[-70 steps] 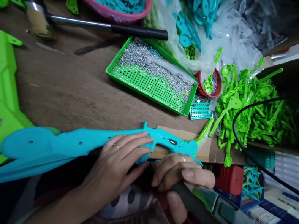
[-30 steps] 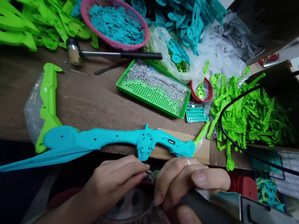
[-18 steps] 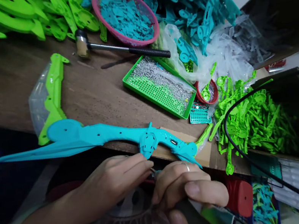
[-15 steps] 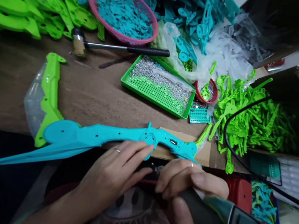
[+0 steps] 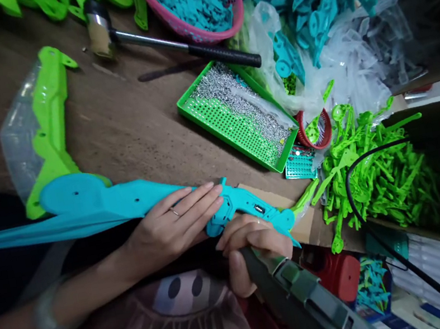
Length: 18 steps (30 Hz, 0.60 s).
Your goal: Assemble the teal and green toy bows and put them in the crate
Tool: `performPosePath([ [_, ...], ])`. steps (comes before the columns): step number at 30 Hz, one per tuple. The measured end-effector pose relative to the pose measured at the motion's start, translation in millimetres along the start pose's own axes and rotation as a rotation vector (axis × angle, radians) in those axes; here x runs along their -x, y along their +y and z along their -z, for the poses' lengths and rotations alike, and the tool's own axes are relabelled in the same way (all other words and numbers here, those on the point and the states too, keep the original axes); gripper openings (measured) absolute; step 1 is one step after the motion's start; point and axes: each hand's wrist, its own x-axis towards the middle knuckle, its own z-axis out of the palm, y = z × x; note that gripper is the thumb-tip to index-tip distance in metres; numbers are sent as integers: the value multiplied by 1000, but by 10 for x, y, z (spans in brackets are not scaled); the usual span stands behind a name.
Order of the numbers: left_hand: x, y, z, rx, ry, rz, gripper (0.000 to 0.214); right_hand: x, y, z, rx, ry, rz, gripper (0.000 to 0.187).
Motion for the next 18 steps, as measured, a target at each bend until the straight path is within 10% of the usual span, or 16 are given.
performPosePath([
  [8, -62, 43, 101, 236, -39, 88, 40, -216, -55, 28, -177, -76, 12, 30],
  [18, -662, 317, 357, 1152, -73, 160, 23, -490, -547, 187, -168, 262, 39, 35],
])
